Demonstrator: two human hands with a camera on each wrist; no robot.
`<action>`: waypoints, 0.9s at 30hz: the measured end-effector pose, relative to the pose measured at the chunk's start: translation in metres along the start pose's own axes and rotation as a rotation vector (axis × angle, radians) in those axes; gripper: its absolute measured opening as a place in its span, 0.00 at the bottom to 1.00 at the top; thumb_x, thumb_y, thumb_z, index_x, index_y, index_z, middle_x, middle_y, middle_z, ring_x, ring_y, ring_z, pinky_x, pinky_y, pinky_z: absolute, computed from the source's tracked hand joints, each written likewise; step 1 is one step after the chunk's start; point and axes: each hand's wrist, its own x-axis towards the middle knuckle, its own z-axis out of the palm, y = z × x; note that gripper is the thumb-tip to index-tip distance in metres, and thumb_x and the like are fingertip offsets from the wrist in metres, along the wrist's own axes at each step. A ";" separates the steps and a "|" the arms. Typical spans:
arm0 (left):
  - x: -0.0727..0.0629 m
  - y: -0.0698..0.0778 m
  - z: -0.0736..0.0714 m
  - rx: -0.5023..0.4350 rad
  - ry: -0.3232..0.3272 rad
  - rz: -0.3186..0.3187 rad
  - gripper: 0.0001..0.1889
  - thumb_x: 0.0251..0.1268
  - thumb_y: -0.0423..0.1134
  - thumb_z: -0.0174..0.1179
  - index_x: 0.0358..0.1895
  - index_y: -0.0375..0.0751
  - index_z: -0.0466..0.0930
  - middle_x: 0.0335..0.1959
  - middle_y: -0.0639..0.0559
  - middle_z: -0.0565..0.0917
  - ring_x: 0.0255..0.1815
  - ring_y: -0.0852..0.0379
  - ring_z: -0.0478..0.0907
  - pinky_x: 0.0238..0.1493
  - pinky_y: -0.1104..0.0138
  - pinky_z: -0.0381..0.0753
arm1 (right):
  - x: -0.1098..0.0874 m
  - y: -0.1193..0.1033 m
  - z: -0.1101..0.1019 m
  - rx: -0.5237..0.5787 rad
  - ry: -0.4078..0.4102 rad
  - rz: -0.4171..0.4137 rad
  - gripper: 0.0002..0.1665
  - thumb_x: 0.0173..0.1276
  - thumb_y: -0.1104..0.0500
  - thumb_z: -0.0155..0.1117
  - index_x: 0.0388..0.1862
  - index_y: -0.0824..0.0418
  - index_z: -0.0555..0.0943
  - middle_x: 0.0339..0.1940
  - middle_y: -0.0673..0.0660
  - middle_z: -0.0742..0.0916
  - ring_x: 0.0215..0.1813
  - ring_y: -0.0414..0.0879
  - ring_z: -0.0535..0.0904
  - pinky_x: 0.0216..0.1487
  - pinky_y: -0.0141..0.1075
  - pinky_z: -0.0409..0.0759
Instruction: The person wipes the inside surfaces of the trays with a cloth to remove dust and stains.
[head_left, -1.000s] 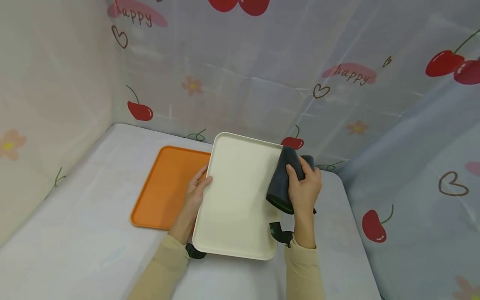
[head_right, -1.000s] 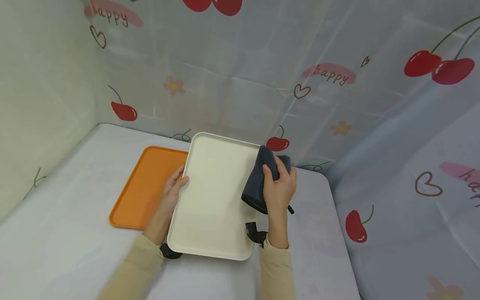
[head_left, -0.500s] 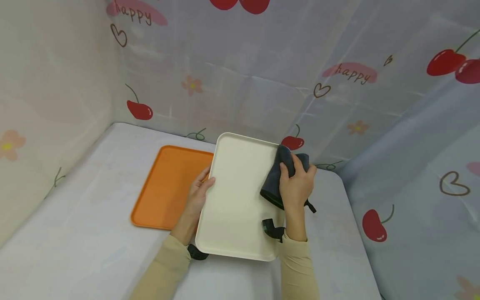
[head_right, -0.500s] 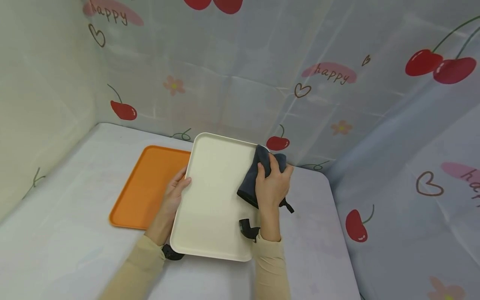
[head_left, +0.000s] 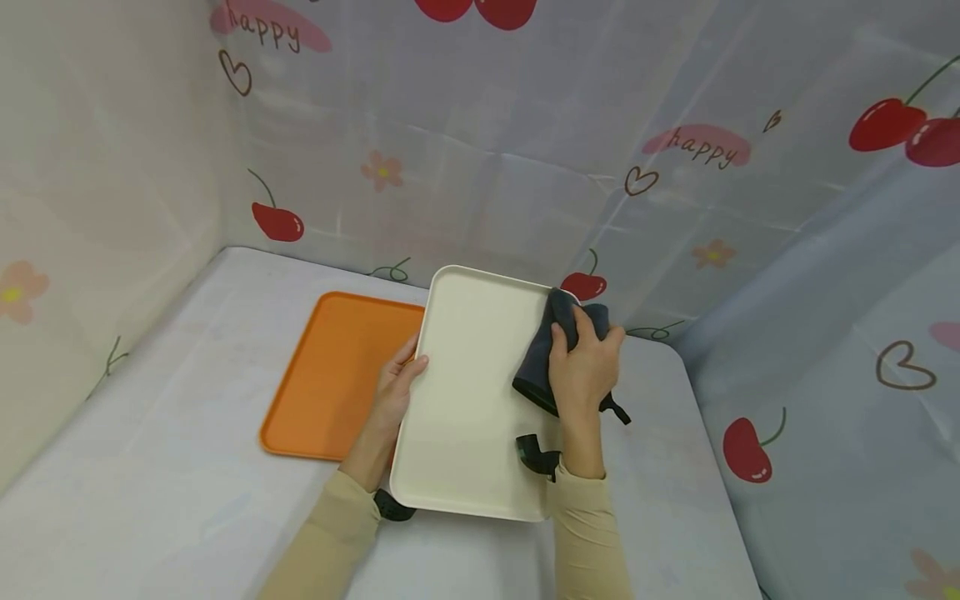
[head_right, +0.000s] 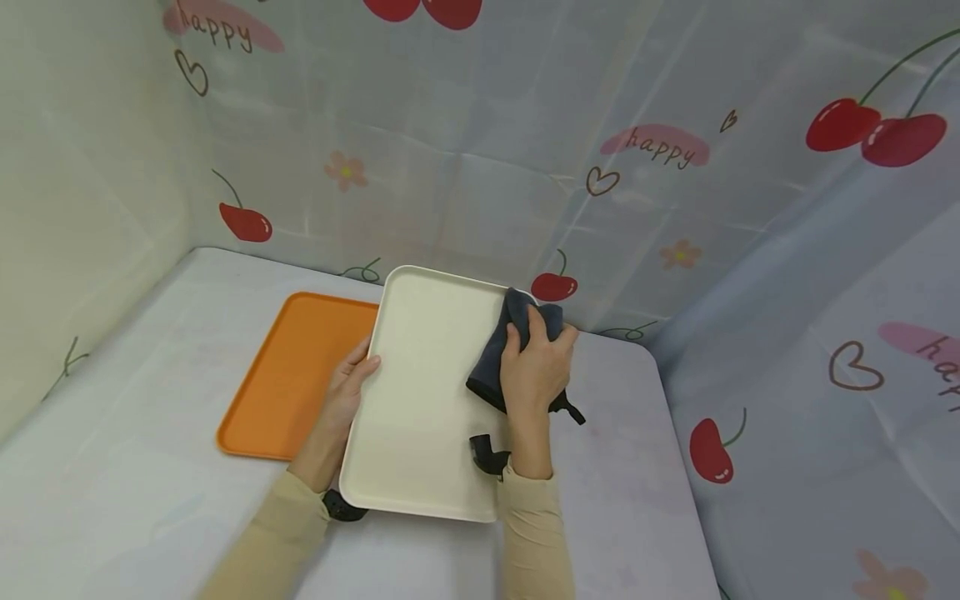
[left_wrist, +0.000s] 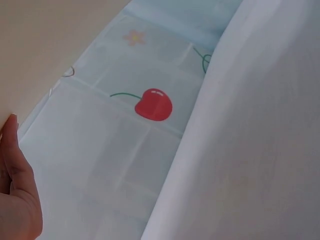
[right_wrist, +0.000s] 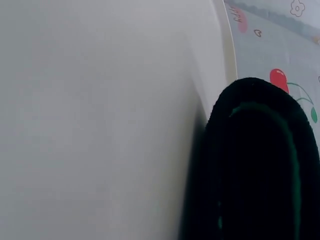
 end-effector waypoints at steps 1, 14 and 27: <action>0.000 0.000 0.000 -0.001 -0.002 0.000 0.28 0.74 0.30 0.47 0.75 0.35 0.56 0.51 0.68 0.84 0.45 0.67 0.84 0.46 0.72 0.84 | 0.000 -0.001 0.001 0.000 -0.001 -0.003 0.22 0.66 0.52 0.68 0.58 0.55 0.82 0.49 0.71 0.76 0.40 0.65 0.78 0.31 0.57 0.77; -0.001 0.002 0.000 0.009 -0.012 -0.011 0.29 0.74 0.33 0.48 0.76 0.37 0.56 0.57 0.69 0.79 0.49 0.67 0.82 0.49 0.72 0.83 | -0.004 -0.023 0.009 0.009 -0.051 -0.028 0.21 0.66 0.52 0.68 0.57 0.53 0.83 0.47 0.69 0.76 0.39 0.63 0.78 0.27 0.55 0.78; -0.002 -0.002 0.003 0.018 -0.020 -0.004 0.28 0.75 0.32 0.47 0.76 0.36 0.56 0.66 0.57 0.74 0.54 0.67 0.80 0.53 0.72 0.82 | -0.014 -0.063 0.019 0.028 -0.103 -0.060 0.21 0.66 0.52 0.68 0.58 0.52 0.83 0.45 0.67 0.77 0.36 0.58 0.77 0.26 0.52 0.78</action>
